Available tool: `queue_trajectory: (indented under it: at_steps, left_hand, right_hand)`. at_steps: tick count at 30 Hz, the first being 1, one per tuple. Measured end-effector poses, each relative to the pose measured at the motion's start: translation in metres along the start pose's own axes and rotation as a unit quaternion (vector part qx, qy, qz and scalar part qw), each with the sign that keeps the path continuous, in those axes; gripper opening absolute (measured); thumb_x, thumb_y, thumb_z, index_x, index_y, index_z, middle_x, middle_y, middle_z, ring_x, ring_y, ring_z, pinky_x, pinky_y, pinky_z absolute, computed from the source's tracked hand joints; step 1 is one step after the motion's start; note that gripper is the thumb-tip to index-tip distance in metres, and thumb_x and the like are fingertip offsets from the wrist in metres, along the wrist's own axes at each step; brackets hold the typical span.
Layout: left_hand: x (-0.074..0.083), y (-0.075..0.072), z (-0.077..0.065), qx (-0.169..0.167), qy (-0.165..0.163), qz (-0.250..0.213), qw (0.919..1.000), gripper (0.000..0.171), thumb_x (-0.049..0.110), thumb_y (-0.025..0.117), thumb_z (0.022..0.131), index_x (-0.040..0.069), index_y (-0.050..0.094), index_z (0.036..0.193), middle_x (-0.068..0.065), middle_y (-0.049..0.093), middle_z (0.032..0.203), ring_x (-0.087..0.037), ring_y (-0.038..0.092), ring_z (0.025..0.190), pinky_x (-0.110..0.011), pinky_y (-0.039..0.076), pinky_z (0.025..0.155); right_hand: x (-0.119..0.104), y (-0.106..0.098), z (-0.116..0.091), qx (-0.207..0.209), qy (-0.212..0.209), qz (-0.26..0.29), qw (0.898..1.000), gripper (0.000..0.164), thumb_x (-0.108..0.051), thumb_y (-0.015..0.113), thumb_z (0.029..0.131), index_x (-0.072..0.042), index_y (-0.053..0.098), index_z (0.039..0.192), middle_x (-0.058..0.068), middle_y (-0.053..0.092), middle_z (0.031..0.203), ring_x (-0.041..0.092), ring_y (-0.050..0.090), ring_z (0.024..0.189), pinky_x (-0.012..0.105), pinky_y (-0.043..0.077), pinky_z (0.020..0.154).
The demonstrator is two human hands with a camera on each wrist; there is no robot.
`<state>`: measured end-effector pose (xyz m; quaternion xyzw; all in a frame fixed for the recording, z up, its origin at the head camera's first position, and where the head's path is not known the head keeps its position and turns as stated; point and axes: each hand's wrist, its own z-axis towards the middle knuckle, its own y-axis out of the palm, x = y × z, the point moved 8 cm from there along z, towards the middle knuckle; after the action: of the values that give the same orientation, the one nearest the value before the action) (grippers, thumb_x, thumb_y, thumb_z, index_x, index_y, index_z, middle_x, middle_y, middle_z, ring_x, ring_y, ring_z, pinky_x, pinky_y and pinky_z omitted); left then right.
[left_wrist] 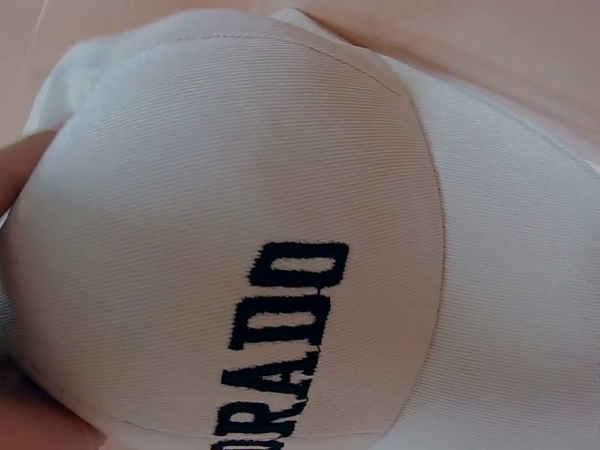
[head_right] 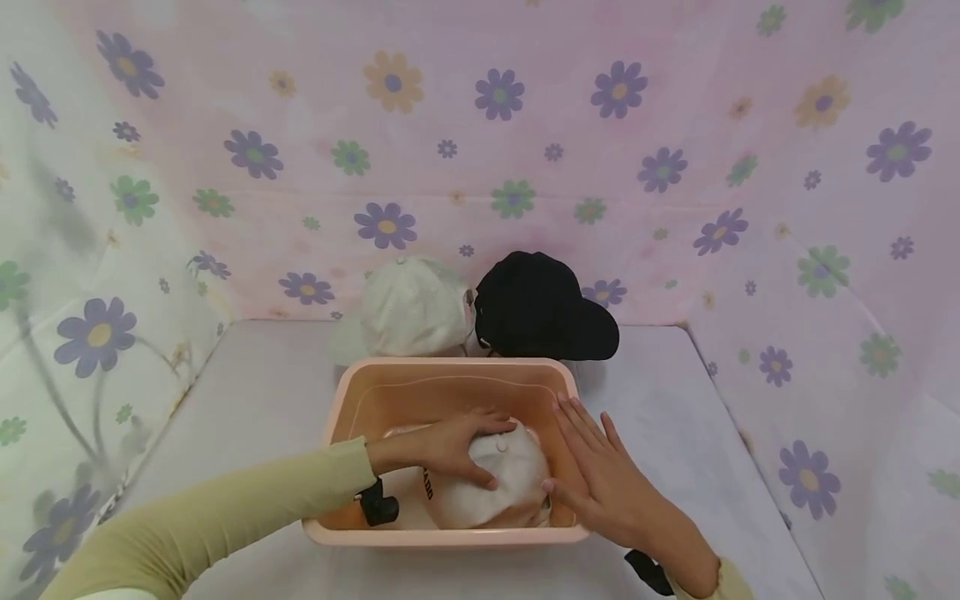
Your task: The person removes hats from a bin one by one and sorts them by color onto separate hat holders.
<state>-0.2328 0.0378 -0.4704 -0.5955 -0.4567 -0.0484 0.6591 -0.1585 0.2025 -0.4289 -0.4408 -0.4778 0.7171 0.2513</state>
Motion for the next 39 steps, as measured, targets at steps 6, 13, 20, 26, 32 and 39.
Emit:
queue_trajectory:
  at_steps: [6, 13, 20, 26, 32, 39]
  left_hand:
    - [0.004, 0.002, 0.0, -0.02, 0.021, -0.006, 0.9996, 0.064, 0.028, 0.076, 0.093, 0.006, 0.052, 0.148, -0.008, 0.056, 0.148, -0.019, 0.051, 0.137, -0.031, 0.041, 0.114]
    - [0.004, -0.003, 0.001, -0.026, 0.015, -0.007, 0.9995, 0.056, 0.024, 0.07, 0.098, 0.007, 0.052, 0.149, -0.008, 0.057, 0.148, -0.02, 0.052, 0.136, -0.033, 0.042, 0.114]
    - [0.011, -0.012, -0.002, -0.025, 0.041, 0.002, 0.9988, 0.052, 0.024, 0.064, 0.102, 0.006, 0.051, 0.149, -0.01, 0.059, 0.145, -0.018, 0.056, 0.129, -0.031, 0.045, 0.111]
    - [0.014, -0.017, -0.005, -0.018, 0.05, 0.02, 0.9984, 0.052, 0.029, 0.062, 0.103, 0.008, 0.052, 0.149, -0.009, 0.059, 0.145, -0.016, 0.06, 0.124, -0.029, 0.047, 0.107]
    - [0.018, -0.026, -0.008, -0.012, 0.054, 0.004, 0.9985, 0.052, 0.028, 0.063, 0.102, 0.01, 0.052, 0.15, -0.007, 0.06, 0.145, -0.011, 0.06, 0.112, -0.023, 0.048, 0.098]
    - [0.022, -0.037, -0.013, -0.002, 0.079, -0.013, 0.9968, 0.047, 0.022, 0.067, 0.1, 0.012, 0.058, 0.145, -0.004, 0.062, 0.142, -0.009, 0.061, 0.117, -0.022, 0.049, 0.099]
  right_hand:
    - [0.0, 0.0, -0.001, -0.001, 0.012, -0.019, 1.0, 0.08, -0.042, 0.059, 0.1, -0.009, 0.022, 0.163, 0.011, 0.02, 0.169, 0.024, 0.008, 0.158, 0.03, -0.02, 0.122]
    - [-0.001, 0.0, 0.001, 0.003, 0.006, -0.043, 0.999, 0.081, -0.041, 0.06, 0.1, -0.01, 0.022, 0.163, 0.011, 0.021, 0.169, 0.024, 0.009, 0.158, 0.031, -0.021, 0.121]
    - [-0.002, -0.001, 0.003, 0.007, 0.005, -0.042, 0.999, 0.08, -0.04, 0.06, 0.1, -0.007, 0.024, 0.162, 0.011, 0.02, 0.169, 0.025, 0.01, 0.158, 0.03, -0.021, 0.121]
    - [-0.001, 0.001, 0.003, -0.001, 0.022, -0.027, 0.999, 0.081, -0.039, 0.061, 0.099, -0.011, 0.02, 0.163, 0.009, 0.016, 0.171, 0.027, 0.009, 0.158, 0.035, -0.021, 0.122]
    - [-0.001, 0.0, 0.002, 0.003, 0.022, -0.023, 0.999, 0.081, -0.039, 0.061, 0.099, -0.011, 0.02, 0.163, 0.009, 0.016, 0.171, 0.027, 0.009, 0.158, 0.036, -0.019, 0.123]
    - [0.0, 0.001, 0.004, -0.006, 0.027, -0.026, 0.999, 0.08, -0.041, 0.059, 0.1, -0.012, 0.019, 0.164, 0.009, 0.017, 0.171, 0.029, 0.01, 0.158, 0.035, -0.021, 0.122]
